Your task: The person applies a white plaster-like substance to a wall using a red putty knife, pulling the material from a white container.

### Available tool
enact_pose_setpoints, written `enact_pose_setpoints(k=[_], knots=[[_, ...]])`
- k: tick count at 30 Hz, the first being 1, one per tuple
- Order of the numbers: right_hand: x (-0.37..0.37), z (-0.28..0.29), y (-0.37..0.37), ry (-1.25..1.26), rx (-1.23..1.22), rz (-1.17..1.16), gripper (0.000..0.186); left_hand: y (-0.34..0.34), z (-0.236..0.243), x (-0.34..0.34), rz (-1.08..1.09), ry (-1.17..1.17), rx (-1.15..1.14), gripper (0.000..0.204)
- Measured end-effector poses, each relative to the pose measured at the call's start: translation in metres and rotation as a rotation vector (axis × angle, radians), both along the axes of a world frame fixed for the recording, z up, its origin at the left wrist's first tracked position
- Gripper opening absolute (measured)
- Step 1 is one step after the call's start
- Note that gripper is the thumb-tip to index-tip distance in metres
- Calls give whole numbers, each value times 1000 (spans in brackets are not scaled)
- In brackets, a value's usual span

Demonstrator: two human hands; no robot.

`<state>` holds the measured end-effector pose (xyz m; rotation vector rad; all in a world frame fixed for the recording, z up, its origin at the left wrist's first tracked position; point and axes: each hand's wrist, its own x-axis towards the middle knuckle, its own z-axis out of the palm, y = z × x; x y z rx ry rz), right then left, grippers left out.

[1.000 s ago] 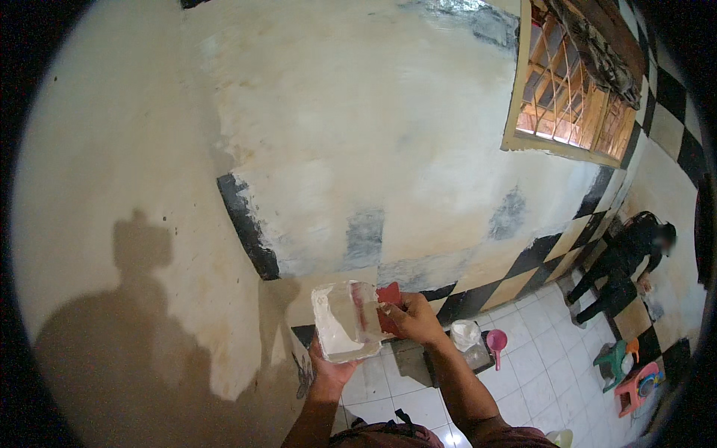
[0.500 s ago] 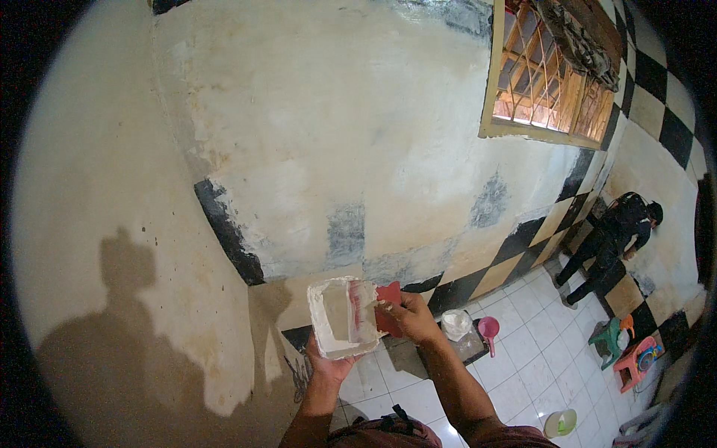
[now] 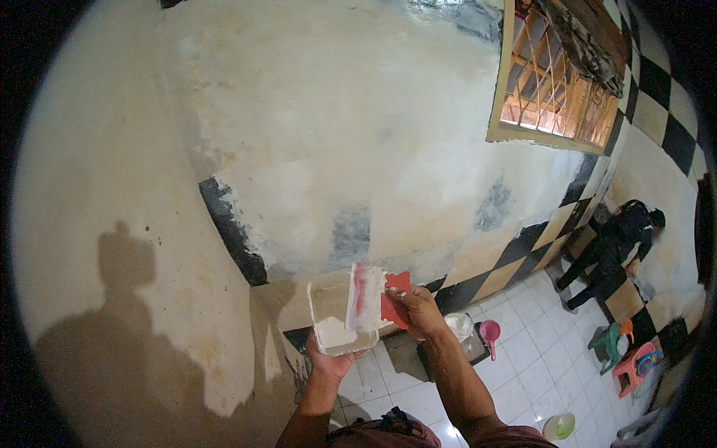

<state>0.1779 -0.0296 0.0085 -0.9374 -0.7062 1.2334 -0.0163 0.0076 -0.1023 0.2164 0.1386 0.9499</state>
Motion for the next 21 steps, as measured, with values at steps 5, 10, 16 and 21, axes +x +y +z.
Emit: enact_pose_setpoints(k=[5, 10, 16, 21], knots=[[-3, 9, 9, 83, -36, 52, 20, 5, -7, -4, 6, 13, -29, 73], [-16, 37, 20, 101, -49, 124, 22, 10, 1, -9, 42, 54, -15, 75], [-18, 58, 58, -3, 16, 201, 27, 11, 18, -14, 81, -12, -2, 67], [-29, 126, 106, -266, 263, 95, 24, 10, 25, -24, 107, 3, 32, 69]])
